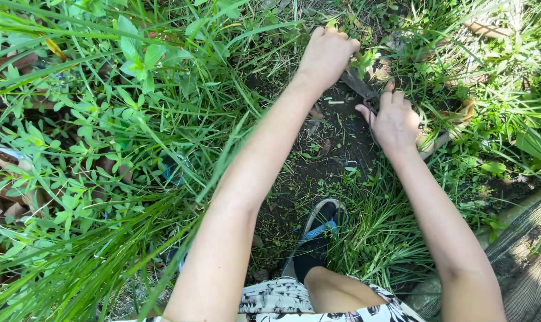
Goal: The person uses shears to cut weeds and grass at ground level in a garden area. They repeatedly gather small bunches of vegetation with one hand and snip them with the other, leaving the cut material on the ground.
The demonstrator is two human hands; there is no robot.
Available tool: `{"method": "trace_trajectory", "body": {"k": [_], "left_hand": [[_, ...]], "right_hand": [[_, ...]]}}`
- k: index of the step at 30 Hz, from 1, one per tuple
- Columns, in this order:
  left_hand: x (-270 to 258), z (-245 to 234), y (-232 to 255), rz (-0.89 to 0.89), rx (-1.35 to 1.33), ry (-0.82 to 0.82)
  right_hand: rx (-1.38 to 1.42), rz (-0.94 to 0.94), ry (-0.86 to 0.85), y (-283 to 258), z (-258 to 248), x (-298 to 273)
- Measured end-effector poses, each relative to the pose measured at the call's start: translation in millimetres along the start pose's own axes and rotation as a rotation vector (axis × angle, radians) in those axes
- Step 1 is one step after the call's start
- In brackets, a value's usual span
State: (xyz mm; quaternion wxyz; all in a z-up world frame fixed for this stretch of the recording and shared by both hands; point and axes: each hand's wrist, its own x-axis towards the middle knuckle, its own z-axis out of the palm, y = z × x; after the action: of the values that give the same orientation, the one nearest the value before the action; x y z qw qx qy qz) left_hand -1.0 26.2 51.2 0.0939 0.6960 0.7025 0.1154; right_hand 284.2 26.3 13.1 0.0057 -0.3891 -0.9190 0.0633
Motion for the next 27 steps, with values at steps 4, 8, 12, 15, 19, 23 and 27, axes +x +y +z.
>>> {"method": "trace_trajectory", "body": {"k": [4,8,12,15,19,23,27], "left_hand": [[7,18,5,-0.024,0.089,-0.035],[8,26,11,-0.085,-0.025,-0.056],[6,15,17,-0.134,-0.105,-0.127],[-1,-3,22,-0.165,-0.166,-0.234],[-16,0,31,-0.094,-0.233,-0.258],[-40,25,11,0.023,0.22,-0.03],[-50,11,-60,-0.129,0.399,0.036]], "right_hand": [[-0.327,-0.068,0.053,9,19,6],[-0.253,-0.072,0.02,12,19,6],[-0.283,-0.071,0.075,11,27,0],[-0.236,-0.038,0.044,3,18,-8],[-0.047,0.104,-0.011,-1,2,-29],[0.063,0.349,-0.129,7,-9,-52],[0.179,0.39,-0.146,-4,-42,-57]]}}
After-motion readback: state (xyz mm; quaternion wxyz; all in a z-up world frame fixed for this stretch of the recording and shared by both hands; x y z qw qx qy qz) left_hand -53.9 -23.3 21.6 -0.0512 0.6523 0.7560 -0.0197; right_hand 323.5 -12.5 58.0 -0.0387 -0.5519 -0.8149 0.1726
